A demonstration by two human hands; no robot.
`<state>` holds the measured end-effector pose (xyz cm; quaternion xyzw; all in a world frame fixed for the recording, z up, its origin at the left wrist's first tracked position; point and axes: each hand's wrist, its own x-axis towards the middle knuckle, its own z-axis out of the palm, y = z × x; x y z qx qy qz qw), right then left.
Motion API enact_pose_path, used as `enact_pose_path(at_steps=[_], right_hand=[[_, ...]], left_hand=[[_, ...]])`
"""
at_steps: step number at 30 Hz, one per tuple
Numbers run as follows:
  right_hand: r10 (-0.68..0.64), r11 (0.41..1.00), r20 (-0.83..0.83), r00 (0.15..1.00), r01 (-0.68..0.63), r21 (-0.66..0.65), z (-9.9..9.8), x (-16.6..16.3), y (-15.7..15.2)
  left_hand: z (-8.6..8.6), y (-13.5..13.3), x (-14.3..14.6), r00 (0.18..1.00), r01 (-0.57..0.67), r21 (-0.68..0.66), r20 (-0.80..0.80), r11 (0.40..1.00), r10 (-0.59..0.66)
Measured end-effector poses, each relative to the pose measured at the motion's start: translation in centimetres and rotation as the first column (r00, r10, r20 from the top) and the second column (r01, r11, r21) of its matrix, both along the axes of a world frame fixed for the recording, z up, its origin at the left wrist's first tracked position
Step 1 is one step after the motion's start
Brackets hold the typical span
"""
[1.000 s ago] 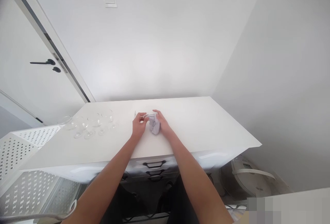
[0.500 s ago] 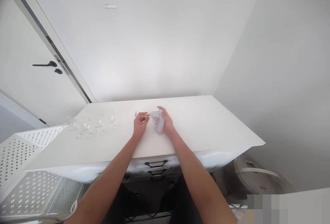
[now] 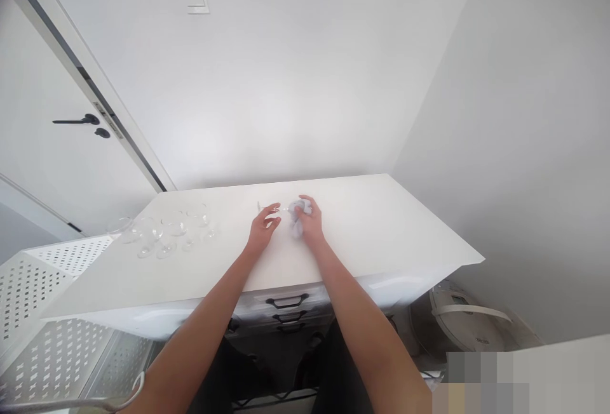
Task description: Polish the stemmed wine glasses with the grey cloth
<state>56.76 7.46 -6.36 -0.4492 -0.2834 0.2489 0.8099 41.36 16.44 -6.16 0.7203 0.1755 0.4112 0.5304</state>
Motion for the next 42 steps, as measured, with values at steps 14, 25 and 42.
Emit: enact_pose_path(at_steps=[14,25,42], right_hand=[[-0.1,0.995,0.046,0.994,0.099,0.016,0.1,0.2,0.0],[0.337,0.941,-0.018,0.941,-0.337,-0.027,1.7,-0.3,-0.9],[0.148,0.982,0.928,0.341,0.062,-0.18,3.0,-0.4,0.5]], left_hand=[[0.0,-0.2,0.3,0.937,0.251,-0.291,-0.168,0.923,-0.308],[0.2,-0.3,0.1,0.94,0.309,-0.285,-0.055,0.908,-0.337],[-0.5,-0.4,0.3,0.97,0.099,-0.043,-0.217,0.994,-0.106]])
